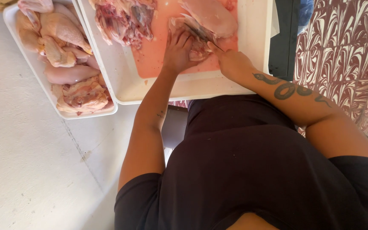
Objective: Trimming fat and skin from raw chicken fillets using a knife.
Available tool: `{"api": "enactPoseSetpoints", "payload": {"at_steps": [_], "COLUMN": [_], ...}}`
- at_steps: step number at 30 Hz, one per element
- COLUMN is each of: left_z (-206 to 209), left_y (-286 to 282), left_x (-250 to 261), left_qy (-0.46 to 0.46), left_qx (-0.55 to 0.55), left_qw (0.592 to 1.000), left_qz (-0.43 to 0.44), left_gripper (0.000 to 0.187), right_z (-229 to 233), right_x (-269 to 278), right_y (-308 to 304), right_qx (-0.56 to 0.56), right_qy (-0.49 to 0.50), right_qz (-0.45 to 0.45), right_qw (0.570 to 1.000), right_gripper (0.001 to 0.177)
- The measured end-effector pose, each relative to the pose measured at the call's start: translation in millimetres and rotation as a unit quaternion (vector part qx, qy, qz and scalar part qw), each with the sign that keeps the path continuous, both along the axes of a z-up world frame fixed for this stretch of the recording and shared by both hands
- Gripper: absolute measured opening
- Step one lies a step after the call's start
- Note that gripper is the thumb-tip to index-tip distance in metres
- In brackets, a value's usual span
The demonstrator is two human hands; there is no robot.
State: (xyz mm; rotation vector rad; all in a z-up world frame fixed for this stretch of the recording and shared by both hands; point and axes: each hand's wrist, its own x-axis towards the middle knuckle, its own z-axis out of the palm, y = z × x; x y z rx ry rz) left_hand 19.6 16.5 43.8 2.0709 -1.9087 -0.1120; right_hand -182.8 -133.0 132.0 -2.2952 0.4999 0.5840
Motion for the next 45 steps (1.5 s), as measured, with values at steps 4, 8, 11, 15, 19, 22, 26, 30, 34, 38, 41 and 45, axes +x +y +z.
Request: {"api": "enactPoseSetpoints", "payload": {"at_steps": [4,8,11,15,19,22,26,30,34,38,41,45], "left_z": [-1,0,-1,-3,-3,1,10,0,-1,-4,-4,-8], "left_y": [0,-8,-26,-35,-35,-35,-40,-41,-39,-36,-31,-31], "left_x": [5,5,-10,-20,-21,-20,-20,-16,-14,-12,-14,-18], "left_qy": [-0.019,-0.023,-0.035,-0.030,-0.034,-0.027,-0.021,-0.010,-0.055,-0.040,-0.010,-0.027], "left_qx": [0.024,0.025,0.009,0.056,0.035,0.019,-0.038,-0.011,-0.029,-0.032,-0.038,-0.069], "left_qw": [0.999,0.997,0.991,0.988,0.991,0.992,0.992,0.994,0.990,0.990,0.991,0.989], "left_qz": [0.037,0.067,0.130,0.139,0.123,0.122,0.115,0.110,0.129,0.130,0.126,0.129], "left_gripper": [0.079,0.084,0.085,0.083,0.074,0.069,0.058,0.065,0.065,0.064,0.060,0.057], "right_z": [54,109,103,127,104,102,84,66,108,145,153,141], "right_x": [-10,-17,-25,-16,-14,-7,4,12,18,13,3,6], "right_y": [-8,-21,-35,-47,-51,-52,-50,-43,-44,-59,-62,-50], "right_qx": [0.038,0.039,-0.008,0.005,-0.033,-0.028,-0.027,-0.016,0.013,0.006,0.000,0.022], "right_qy": [0.107,0.237,0.213,0.237,0.137,0.141,0.149,0.126,0.204,0.290,0.277,0.224], "right_qz": [0.000,0.003,0.006,-0.023,-0.009,0.005,0.031,0.036,0.020,0.009,0.025,-0.009], "right_qw": [0.994,0.971,0.977,0.971,0.990,0.990,0.988,0.991,0.979,0.957,0.961,0.974], "right_gripper": [0.083,0.084,0.064,0.063,0.064,0.066,0.074,0.075,0.079,0.066,0.062,0.060]}}
